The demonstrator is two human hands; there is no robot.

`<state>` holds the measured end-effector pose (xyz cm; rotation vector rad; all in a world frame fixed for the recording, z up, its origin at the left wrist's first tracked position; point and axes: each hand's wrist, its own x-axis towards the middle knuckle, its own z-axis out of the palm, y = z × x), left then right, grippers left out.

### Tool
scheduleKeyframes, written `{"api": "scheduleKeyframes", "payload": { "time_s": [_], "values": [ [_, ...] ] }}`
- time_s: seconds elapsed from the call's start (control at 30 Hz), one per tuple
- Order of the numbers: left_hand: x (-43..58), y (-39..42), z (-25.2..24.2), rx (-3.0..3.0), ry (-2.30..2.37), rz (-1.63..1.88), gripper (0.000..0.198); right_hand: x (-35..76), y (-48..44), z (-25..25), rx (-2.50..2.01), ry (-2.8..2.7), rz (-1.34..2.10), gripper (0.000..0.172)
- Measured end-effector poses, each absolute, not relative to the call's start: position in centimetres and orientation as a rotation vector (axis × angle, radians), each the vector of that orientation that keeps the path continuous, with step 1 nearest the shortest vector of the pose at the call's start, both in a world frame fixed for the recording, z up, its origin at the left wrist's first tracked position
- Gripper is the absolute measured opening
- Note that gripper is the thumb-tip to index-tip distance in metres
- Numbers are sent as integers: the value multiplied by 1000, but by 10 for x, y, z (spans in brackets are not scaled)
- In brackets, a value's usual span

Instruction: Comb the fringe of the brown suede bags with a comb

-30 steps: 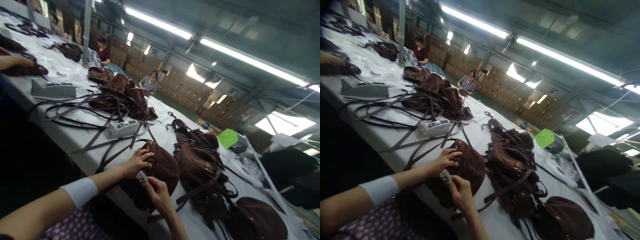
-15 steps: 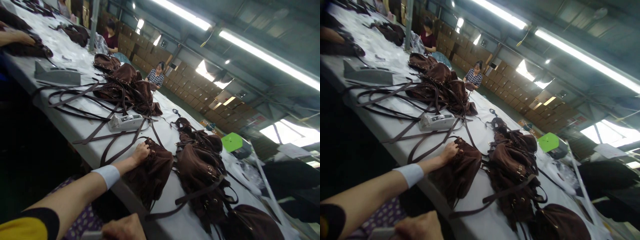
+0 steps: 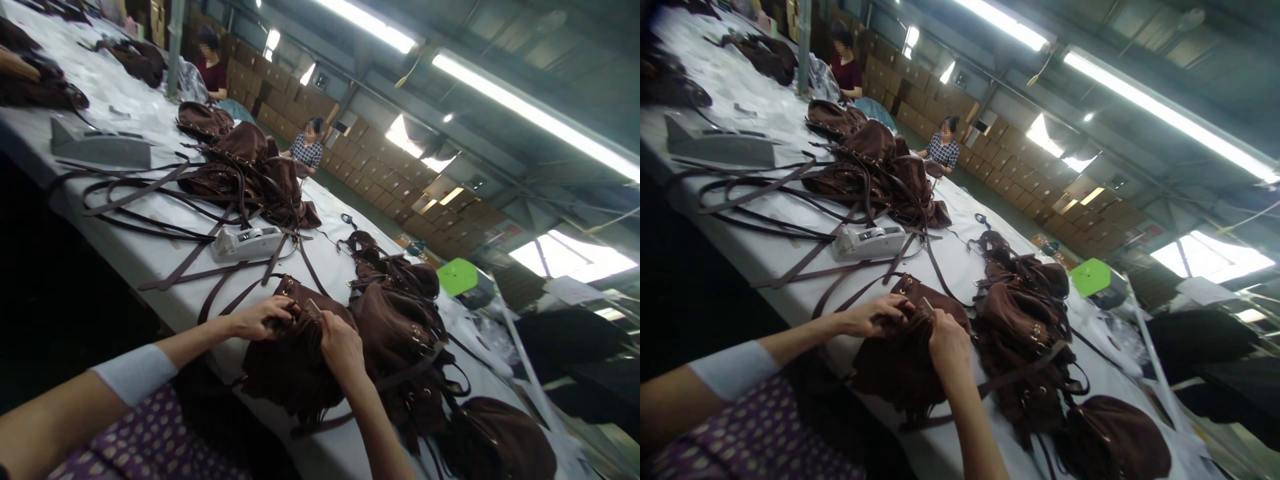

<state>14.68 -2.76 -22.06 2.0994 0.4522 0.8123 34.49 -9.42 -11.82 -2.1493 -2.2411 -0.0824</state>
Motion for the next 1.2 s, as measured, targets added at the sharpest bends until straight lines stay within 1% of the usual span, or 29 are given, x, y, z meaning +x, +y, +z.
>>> {"api": "scheduleKeyframes", "payload": {
  "time_s": [0.07,0.13,0.2,0.27,0.3,0.33,0.4,0.43,0.47,0.53,0.63,0.7,0.77,0.87,0.93,1.0,1.07,1.13,1.2],
  "values": [
    [131,-32,-211,2299,326,558,41,343,-95,-128,-2104,-2475,-151,25],
    [119,-35,-197,2314,297,472,46,341,-99,-138,-2067,-2631,-120,26],
    [115,-33,-184,2186,464,660,40,340,-103,-146,-2058,-2703,-54,26],
    [123,-27,-178,1961,817,929,30,340,-105,-150,-2061,-2731,-4,26],
    [130,-23,-181,1846,1018,1006,29,340,-106,-150,-2062,-2744,14,25],
    [138,-21,-186,1757,1204,1029,36,340,-106,-150,-2067,-2755,29,25],
    [156,-18,-204,1674,1468,983,62,340,-108,-148,-2077,-2779,57,23],
    [163,-19,-213,1664,1550,967,72,339,-110,-147,-2082,-2790,72,22],
    [168,-22,-223,1662,1607,959,77,339,-112,-147,-2087,-2800,85,21],
    [173,-31,-237,1655,1637,960,83,337,-116,-147,-2094,-2807,108,22],
    [174,-49,-248,1630,1494,894,88,335,-121,-152,-2096,-2790,142,25],
    [176,-56,-248,1548,1388,886,83,333,-122,-154,-2094,-2771,169,25],
    [180,-53,-243,1410,1331,964,74,330,-123,-154,-2086,-2750,187,23],
    [178,-27,-219,1314,1209,1172,60,326,-130,-147,-2013,-2741,238,22],
    [170,-2,-197,1403,1063,1236,52,323,-137,-143,-1916,-2721,334,20],
    [158,22,-179,1586,888,1159,48,319,-143,-142,-1838,-2669,407,19],
    [146,38,-169,1809,830,1027,44,315,-144,-147,-1830,-2622,375,19],
    [138,41,-169,1977,943,946,39,312,-140,-158,-1865,-2618,276,18],
    [134,31,-171,2023,1144,946,38,310,-132,-169,-1919,-2616,191,17]
  ]
}}
